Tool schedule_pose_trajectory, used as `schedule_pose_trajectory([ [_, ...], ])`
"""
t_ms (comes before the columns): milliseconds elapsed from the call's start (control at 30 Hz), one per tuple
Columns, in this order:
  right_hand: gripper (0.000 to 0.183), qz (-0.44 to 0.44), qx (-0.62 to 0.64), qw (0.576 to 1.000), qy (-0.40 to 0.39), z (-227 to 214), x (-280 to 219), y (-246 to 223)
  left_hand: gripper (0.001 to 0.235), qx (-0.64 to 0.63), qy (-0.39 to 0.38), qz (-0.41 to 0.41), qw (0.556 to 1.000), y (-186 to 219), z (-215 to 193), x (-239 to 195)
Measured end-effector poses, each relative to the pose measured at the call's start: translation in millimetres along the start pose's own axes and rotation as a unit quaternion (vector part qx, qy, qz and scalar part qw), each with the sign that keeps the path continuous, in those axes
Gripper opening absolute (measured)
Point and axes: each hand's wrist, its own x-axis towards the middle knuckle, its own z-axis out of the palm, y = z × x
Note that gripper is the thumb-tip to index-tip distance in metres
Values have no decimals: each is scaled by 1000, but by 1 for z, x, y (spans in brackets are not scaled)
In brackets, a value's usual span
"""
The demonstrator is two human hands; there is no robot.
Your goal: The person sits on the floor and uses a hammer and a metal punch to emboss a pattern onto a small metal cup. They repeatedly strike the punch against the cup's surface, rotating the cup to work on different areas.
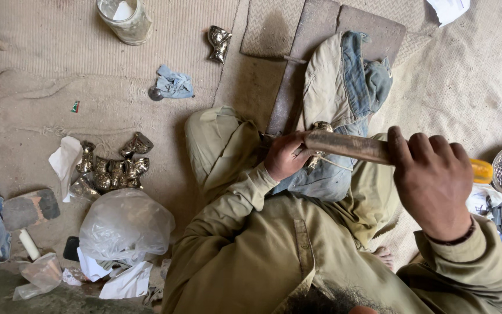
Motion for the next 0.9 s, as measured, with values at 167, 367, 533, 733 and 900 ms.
schedule_pose_trajectory([
  [167,32,14,46,999,5,2,-1,-2,41,5,-4,-17,1000,1,-1,-1],
  [367,31,31,82,996,4,1,-1,-1,35,-16,-12,1,1000,-6,3,-2],
  [533,30,27,91,995,5,3,0,-3,34,-17,-5,16,1000,-9,3,-2],
  [733,24,41,102,994,12,3,1,-4,28,-22,-10,-1,1000,2,-2,5],
  [900,32,14,14,1000,-16,-1,5,-4,25,-27,-10,-6,1000,6,-6,9],
])
